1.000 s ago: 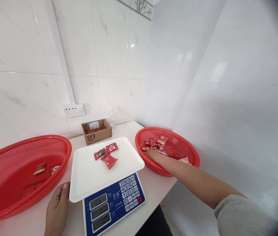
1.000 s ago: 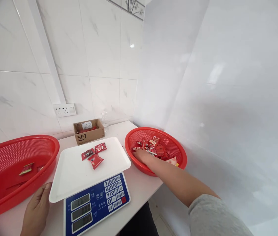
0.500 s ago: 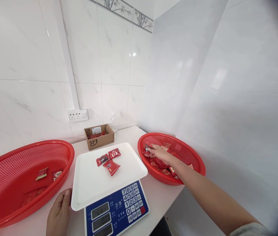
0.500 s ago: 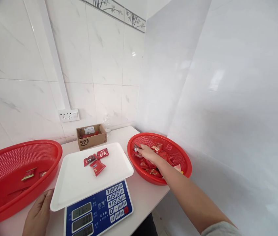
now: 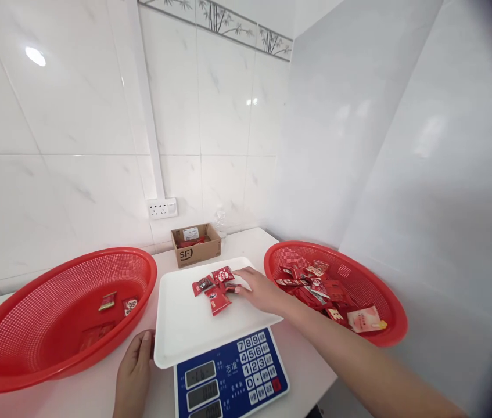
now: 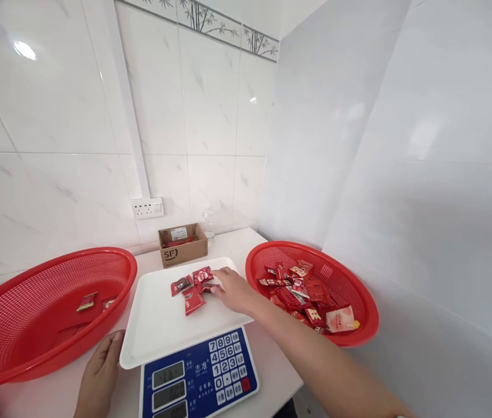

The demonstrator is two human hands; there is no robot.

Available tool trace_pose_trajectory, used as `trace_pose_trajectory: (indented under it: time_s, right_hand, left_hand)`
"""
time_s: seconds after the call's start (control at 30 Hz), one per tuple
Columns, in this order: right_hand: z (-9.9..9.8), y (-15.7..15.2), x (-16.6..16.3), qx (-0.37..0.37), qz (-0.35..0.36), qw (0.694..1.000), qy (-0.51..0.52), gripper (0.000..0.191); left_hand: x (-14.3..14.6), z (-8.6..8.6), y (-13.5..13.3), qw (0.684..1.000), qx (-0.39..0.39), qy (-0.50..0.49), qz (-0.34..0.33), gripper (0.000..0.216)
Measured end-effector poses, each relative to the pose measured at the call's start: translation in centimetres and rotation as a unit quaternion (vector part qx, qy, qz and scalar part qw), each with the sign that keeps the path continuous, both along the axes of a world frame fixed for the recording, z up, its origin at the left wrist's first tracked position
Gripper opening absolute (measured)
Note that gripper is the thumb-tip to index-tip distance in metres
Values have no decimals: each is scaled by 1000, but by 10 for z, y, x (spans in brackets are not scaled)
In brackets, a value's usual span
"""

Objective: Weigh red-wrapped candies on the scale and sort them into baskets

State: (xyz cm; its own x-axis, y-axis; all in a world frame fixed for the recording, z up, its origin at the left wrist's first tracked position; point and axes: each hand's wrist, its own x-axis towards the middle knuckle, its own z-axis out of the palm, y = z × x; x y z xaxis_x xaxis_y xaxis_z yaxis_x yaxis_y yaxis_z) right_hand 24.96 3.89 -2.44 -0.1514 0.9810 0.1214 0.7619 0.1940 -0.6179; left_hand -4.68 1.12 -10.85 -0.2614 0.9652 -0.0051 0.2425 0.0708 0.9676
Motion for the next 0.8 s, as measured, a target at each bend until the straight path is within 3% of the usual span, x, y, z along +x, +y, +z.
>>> trace_pose_trajectory:
  time_s: [0.27, 0.6, 0.8]
  right_hand:
    - [-7, 15, -34, -50, 72, 993, -83, 70]
    - [-5, 19, -61, -63, 133, 982, -116, 63]
    - [-3, 17, -58, -59, 151, 982, -98, 52]
  left_hand:
    - [3, 8, -3, 1000, 21, -10, -5, 54]
    - [1, 1, -1, 999, 15, -23, -25, 52]
    - [2, 5, -1, 999, 8, -32, -16, 52]
